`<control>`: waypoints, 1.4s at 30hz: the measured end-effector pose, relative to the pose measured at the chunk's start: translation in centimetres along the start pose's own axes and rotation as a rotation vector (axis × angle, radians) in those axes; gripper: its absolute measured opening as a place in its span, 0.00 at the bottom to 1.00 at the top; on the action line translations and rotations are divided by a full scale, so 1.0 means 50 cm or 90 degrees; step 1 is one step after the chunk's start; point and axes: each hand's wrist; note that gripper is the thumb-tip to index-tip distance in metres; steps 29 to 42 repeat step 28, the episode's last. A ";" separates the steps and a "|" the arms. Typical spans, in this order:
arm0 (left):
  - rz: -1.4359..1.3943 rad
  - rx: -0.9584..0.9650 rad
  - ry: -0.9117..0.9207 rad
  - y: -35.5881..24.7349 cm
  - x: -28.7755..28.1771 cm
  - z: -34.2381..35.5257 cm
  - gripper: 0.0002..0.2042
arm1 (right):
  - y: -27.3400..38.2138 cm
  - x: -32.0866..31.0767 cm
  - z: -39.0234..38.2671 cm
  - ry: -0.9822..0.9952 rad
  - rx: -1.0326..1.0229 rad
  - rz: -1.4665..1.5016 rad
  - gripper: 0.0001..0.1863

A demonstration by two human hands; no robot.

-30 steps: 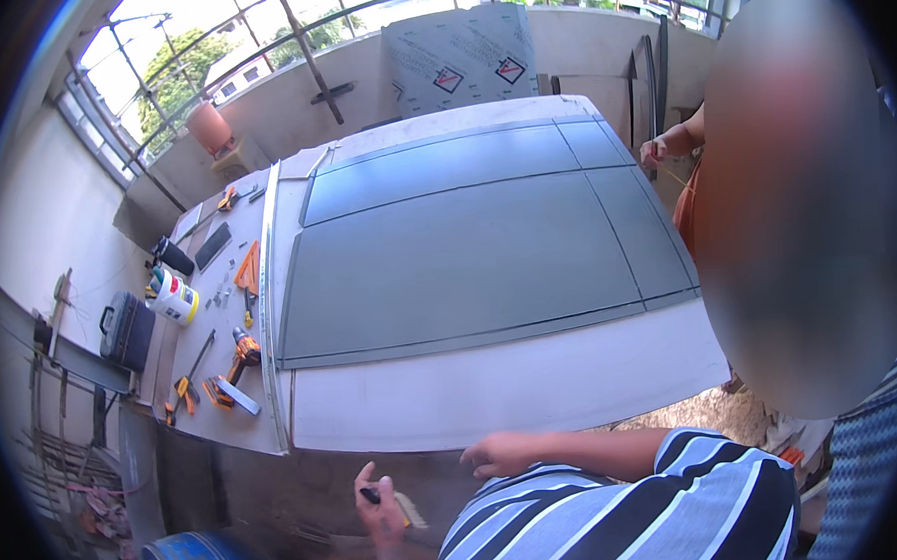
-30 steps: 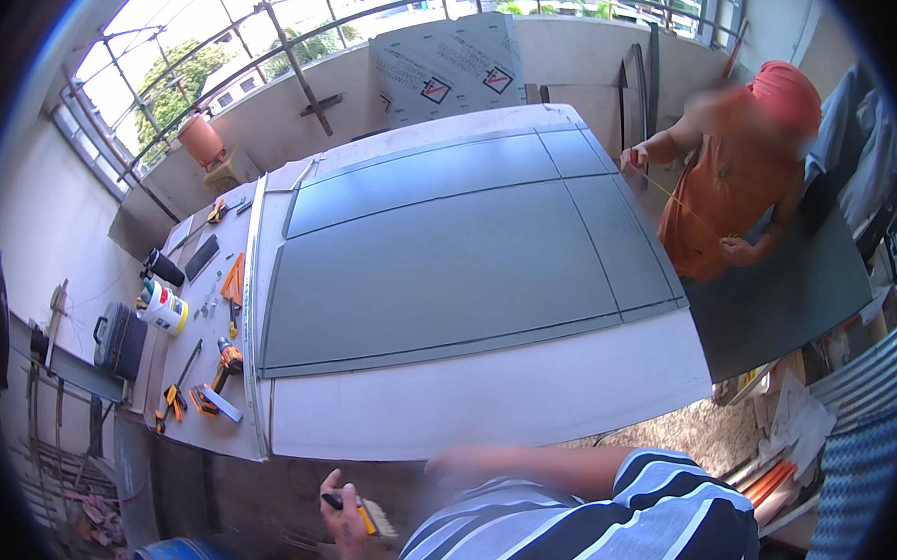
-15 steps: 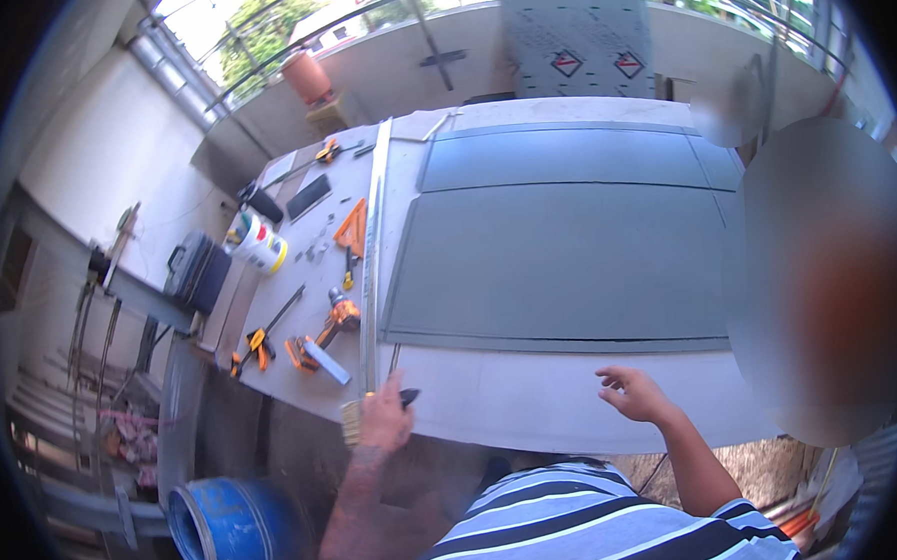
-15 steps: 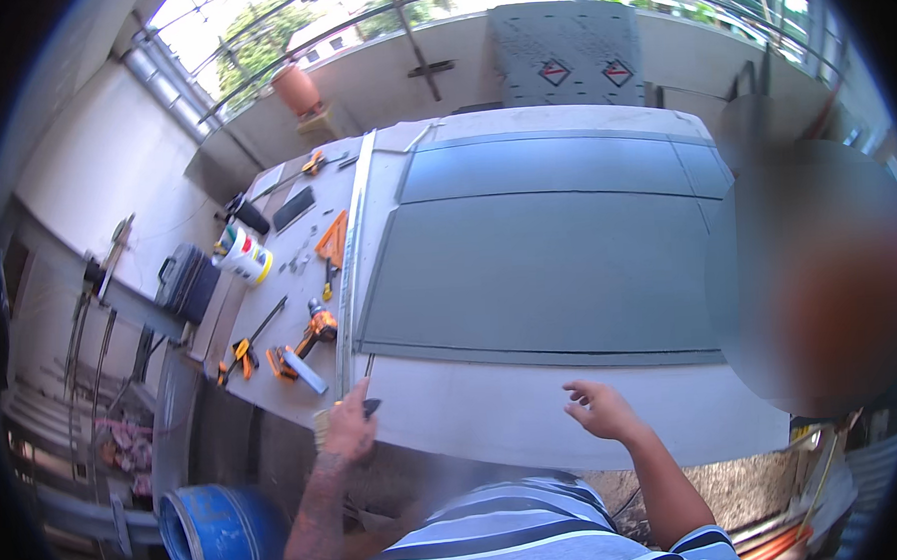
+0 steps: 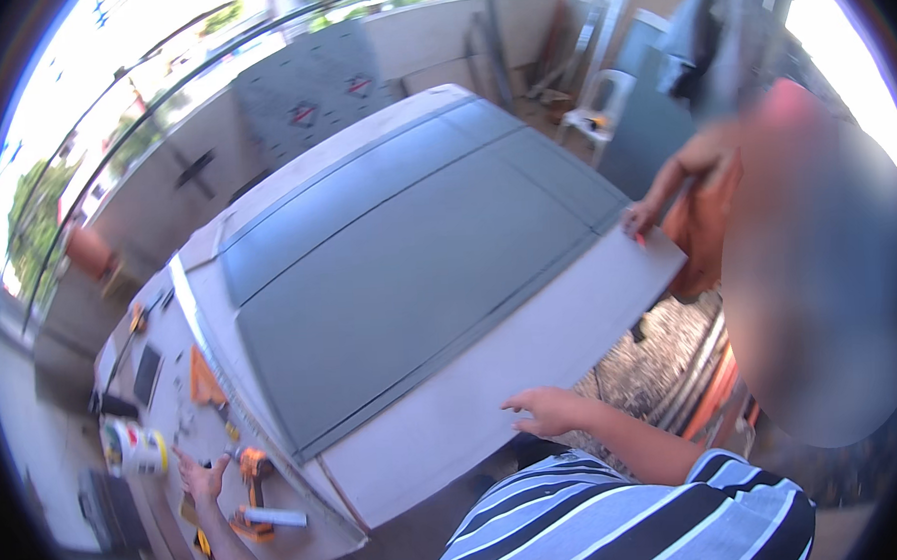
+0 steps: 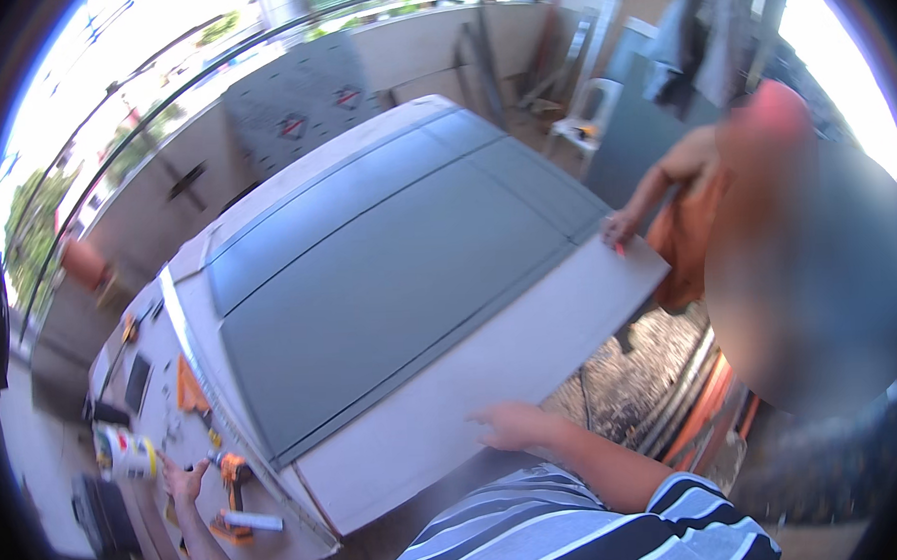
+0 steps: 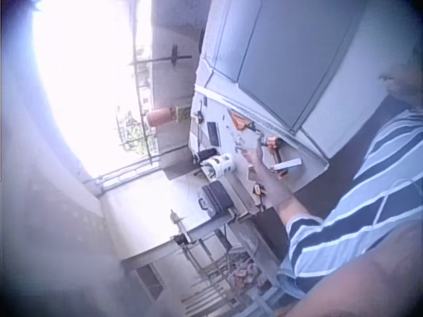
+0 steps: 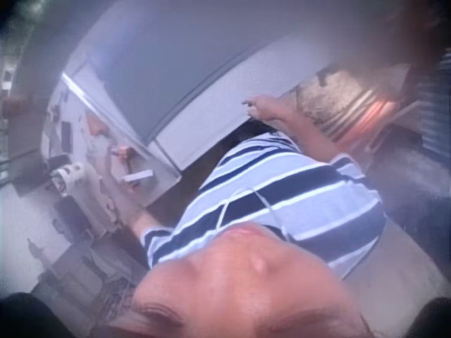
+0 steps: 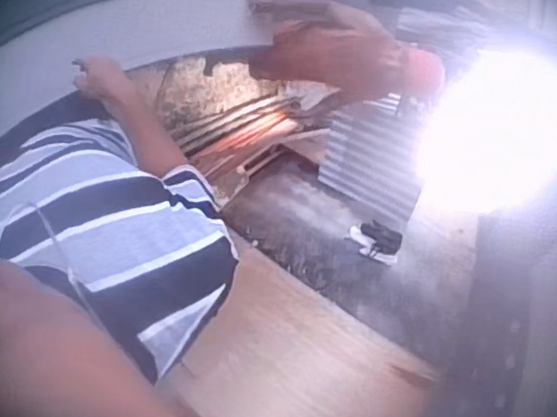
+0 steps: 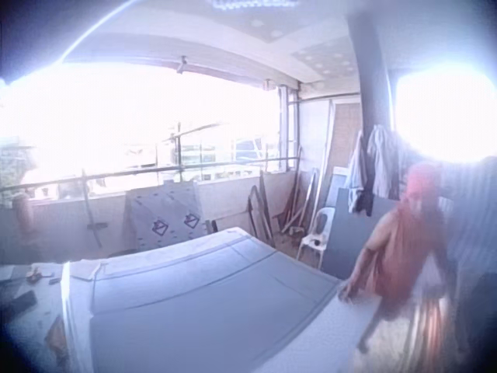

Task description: The person uses a jigsaw to cut a large grey panel along a marked line while a coworker holds it steady. After cutting, the person uses a brush to sweep debris off the panel surface.

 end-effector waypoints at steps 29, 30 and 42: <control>-0.235 0.423 0.004 -0.740 0.370 -0.252 0.36 | 0.050 -0.444 -0.666 -1.099 -0.426 0.123 0.26; -0.235 0.423 0.004 -0.740 0.370 -0.252 0.36 | 0.050 -0.444 -0.666 -1.099 -0.426 0.123 0.26; -0.235 0.423 0.004 -0.740 0.370 -0.252 0.36 | 0.050 -0.444 -0.666 -1.099 -0.426 0.123 0.26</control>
Point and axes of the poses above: each hand's wrist, its own z-axis towards the middle knuckle, its own x-axis out of the palm, y = z × x, and after that the axes turned 15 degrees about x, right-handed
